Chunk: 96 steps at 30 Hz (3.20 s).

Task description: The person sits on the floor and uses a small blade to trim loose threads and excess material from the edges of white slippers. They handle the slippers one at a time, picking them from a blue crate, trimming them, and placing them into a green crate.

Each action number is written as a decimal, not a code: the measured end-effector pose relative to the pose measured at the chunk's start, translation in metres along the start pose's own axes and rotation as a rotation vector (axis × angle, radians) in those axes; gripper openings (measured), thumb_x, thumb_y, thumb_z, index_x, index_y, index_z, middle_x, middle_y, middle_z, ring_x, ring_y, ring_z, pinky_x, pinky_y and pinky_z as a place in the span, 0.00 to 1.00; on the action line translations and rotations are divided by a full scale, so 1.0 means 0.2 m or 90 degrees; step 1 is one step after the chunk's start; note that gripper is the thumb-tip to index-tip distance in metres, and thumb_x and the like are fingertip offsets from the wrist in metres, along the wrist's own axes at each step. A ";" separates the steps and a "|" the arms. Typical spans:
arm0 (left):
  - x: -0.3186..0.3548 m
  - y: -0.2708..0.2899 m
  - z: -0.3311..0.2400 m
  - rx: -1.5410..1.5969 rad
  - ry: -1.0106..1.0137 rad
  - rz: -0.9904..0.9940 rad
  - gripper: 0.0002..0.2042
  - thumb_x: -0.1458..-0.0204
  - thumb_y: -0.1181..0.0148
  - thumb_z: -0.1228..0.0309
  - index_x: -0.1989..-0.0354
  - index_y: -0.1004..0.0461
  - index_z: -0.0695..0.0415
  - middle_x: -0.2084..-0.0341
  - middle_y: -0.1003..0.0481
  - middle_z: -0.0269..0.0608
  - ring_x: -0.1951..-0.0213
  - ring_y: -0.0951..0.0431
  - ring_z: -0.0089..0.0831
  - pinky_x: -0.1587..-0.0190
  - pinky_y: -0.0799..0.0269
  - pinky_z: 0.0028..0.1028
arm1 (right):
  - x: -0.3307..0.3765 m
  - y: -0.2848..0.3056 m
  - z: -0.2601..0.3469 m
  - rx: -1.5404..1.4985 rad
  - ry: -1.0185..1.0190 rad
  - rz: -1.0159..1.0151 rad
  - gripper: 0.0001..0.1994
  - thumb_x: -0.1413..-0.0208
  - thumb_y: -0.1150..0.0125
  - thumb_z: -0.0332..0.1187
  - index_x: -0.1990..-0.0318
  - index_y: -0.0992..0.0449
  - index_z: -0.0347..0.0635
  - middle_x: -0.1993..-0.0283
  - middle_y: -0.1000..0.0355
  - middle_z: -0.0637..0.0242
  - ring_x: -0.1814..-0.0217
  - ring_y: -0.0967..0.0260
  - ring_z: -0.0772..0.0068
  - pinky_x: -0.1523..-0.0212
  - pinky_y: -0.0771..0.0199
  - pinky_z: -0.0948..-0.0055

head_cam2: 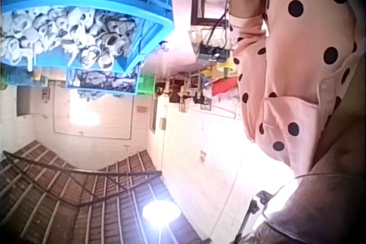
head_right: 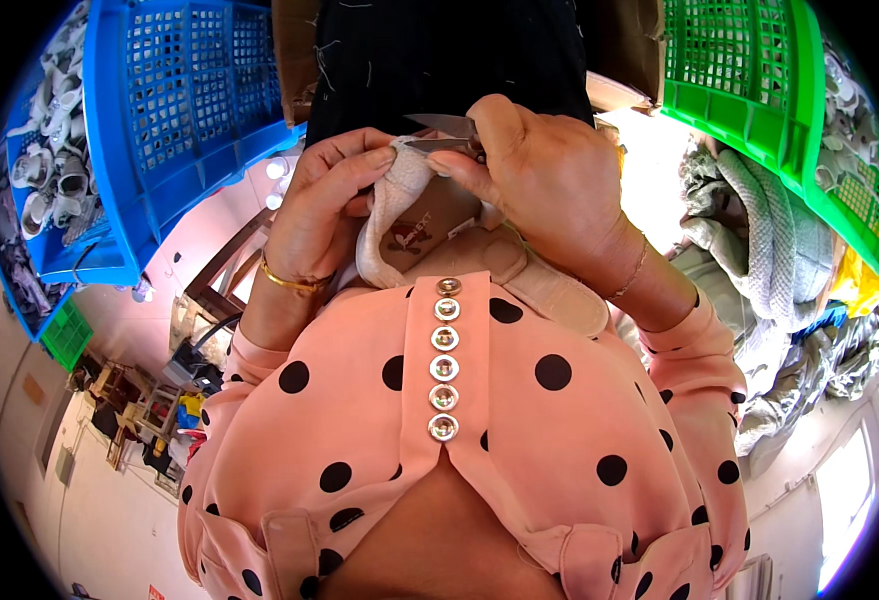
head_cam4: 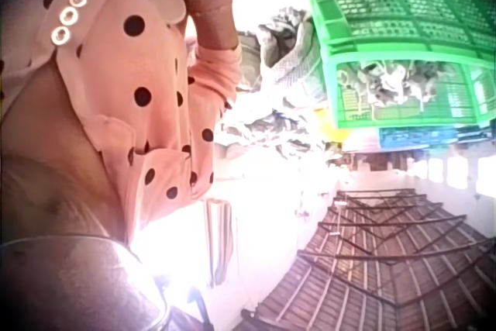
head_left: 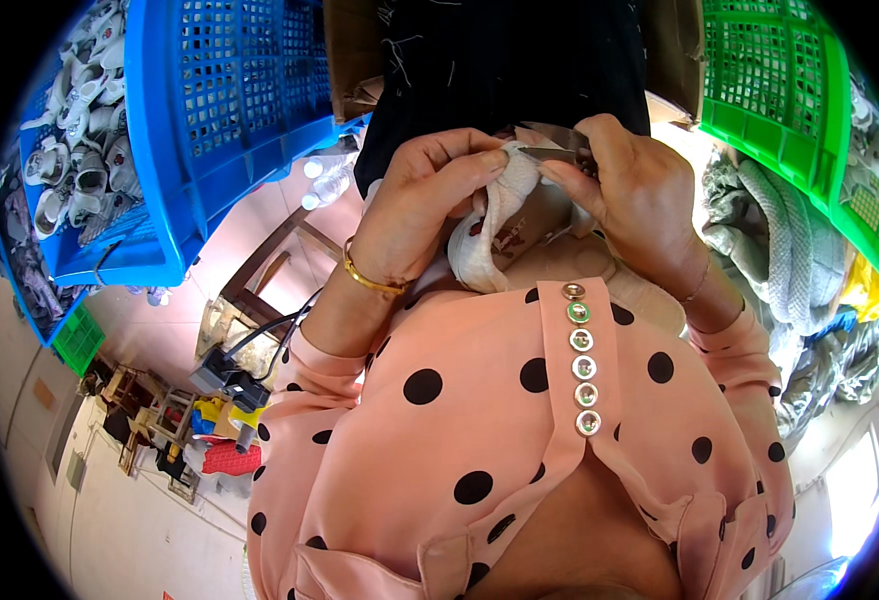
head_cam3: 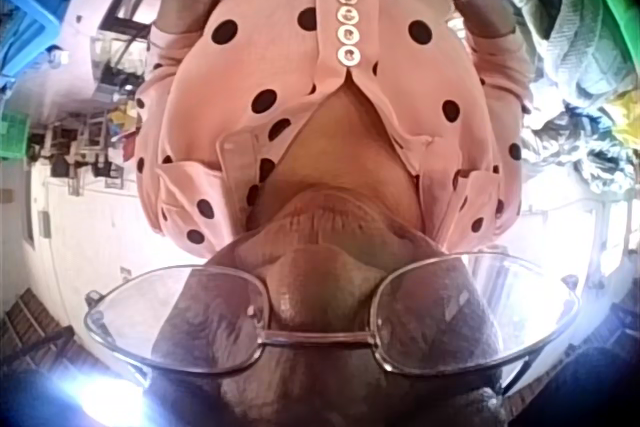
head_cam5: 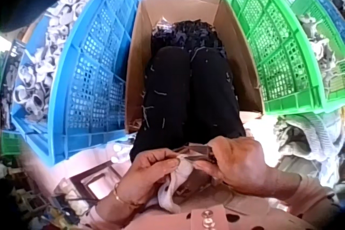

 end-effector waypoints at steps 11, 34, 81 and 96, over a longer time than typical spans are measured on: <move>0.02 -0.02 0.06 -0.082 -0.001 0.008 0.09 0.44 0.45 0.73 0.60 0.26 0.65 0.68 0.22 0.40 0.68 0.22 0.20 0.64 0.26 0.17 | -0.04 -0.03 -0.04 -0.373 -0.139 0.066 0.21 0.41 0.44 0.51 0.70 0.32 0.39 0.81 0.33 0.66 0.82 0.35 0.73 0.80 0.37 0.77; 0.00 0.01 0.01 0.038 0.005 0.026 0.09 0.44 0.46 0.74 0.58 0.26 0.66 0.73 0.25 0.33 0.80 0.38 0.06 0.79 0.45 0.06 | -0.11 0.02 -0.06 -0.129 0.083 0.281 0.21 0.42 0.47 0.53 0.74 0.34 0.43 0.82 0.32 0.61 0.79 0.33 0.55 0.79 0.37 0.64; 0.11 -0.19 -0.38 -0.787 -0.621 -0.146 0.08 0.60 0.33 0.77 0.68 0.21 0.59 0.79 0.26 0.39 0.79 0.26 0.28 0.76 0.30 0.22 | -0.11 -0.03 -0.06 -0.658 -0.301 0.280 0.19 0.42 0.40 0.45 0.68 0.27 0.32 0.80 0.38 0.73 0.77 0.41 0.86 0.75 0.37 0.81; -0.07 -0.08 -0.22 -0.789 -0.638 -0.172 0.13 0.56 0.33 0.71 0.60 0.21 0.55 0.63 0.22 0.39 0.62 0.26 0.36 0.61 0.29 0.29 | 0.03 -0.26 -0.12 -0.731 -0.432 0.241 0.08 0.45 0.45 0.29 0.62 0.30 0.33 0.76 0.40 0.77 0.73 0.45 0.90 0.73 0.41 0.85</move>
Point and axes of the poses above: each hand's wrist, its own x-axis away from the middle knuckle, its own y-axis out of the back of the hand, z = x × y, the point moved 6 cm from there along -x, towards the middle knuckle
